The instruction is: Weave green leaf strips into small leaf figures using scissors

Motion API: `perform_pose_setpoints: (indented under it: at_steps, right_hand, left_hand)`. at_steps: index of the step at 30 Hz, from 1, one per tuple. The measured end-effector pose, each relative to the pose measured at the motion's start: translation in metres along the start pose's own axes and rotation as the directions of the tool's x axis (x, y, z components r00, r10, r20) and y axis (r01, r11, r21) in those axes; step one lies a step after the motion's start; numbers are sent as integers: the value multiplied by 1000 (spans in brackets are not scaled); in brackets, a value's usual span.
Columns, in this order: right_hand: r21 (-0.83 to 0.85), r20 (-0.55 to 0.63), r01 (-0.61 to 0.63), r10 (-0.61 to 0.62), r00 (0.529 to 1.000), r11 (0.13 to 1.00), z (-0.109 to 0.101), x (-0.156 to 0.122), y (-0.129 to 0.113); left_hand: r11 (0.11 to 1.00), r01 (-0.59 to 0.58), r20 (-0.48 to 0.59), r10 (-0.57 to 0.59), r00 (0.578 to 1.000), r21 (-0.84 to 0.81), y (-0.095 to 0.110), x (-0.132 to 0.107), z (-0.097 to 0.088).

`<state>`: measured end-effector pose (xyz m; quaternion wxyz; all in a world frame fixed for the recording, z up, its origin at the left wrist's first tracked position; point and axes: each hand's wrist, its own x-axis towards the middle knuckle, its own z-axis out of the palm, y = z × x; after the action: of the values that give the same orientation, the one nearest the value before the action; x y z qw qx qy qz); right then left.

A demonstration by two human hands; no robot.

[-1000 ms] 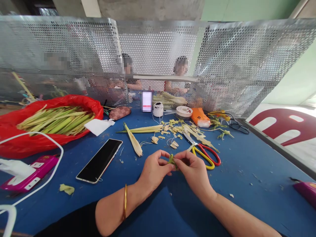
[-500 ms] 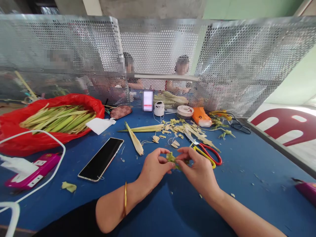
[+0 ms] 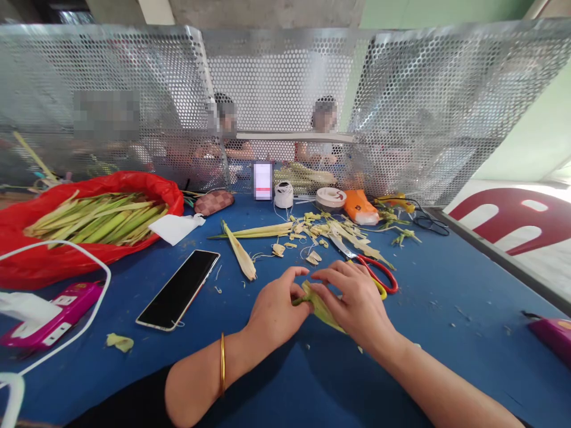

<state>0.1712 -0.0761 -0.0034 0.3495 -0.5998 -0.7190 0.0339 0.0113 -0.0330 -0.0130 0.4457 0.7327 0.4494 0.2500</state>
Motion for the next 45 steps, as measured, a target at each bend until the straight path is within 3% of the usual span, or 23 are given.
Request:
perform_pose_setpoints:
  at_steps: [2,5,8,12,20,24,34,37,39,41,42,43,45]
  right_hand:
    - [119,106,-117,105,989,986,-1,2,2]
    - [330,282,-322,233,931,887,0,5,5]
    - [467,307,-420,303,902,778,1,6,7]
    - [561,163,-396,372,914,727,1,5,6]
    - [735,176,-399,414,893,549,-1,8,2]
    - [826,109,-332,448,887,456,-5,10,1]
    - [804,-61,-161,348,935,573,-3,6,-3]
    - [710,-145,-83,261,954,699,-5,8,2]
    - [568,-273,-57,253,928,821,-8,9,8]
    - [497,-333,-148,345,878,855,-12,11,15]
    - [524,-279,-224,414,867,822,-13,12,17]
    - [576,-151,-307,468,871,758,-13,13,19]
    - [667,211,-458,441,873,588,-9,15,21]
  left_hand:
    - [997,-46,37,44,998,67,1,-2,-1]
    - [992,-63,82,55,995,106,2,-4,0]
    - [997,-34,109,26,994,66,5,-4,-1]
    - [1000,-20,233,25,972,-21,10,-3,-5]
    - [1000,-7,423,14,906,-19,11,-6,-3]
    - [997,30,499,8,866,-67,15,-8,-3]
    - [944,184,529,-12,849,-273,13,-8,-4]
    - [878,274,484,-57,873,-391,13,-7,-2]
    - [824,309,421,-95,902,-476,12,-5,-2]
    - [782,310,373,-107,922,-541,11,-3,-4]
    - [768,302,360,-100,928,-565,11,-3,-4]
    - [758,297,355,-92,930,-580,10,-2,-5]
    - [751,299,366,-82,927,-589,9,-2,-6]
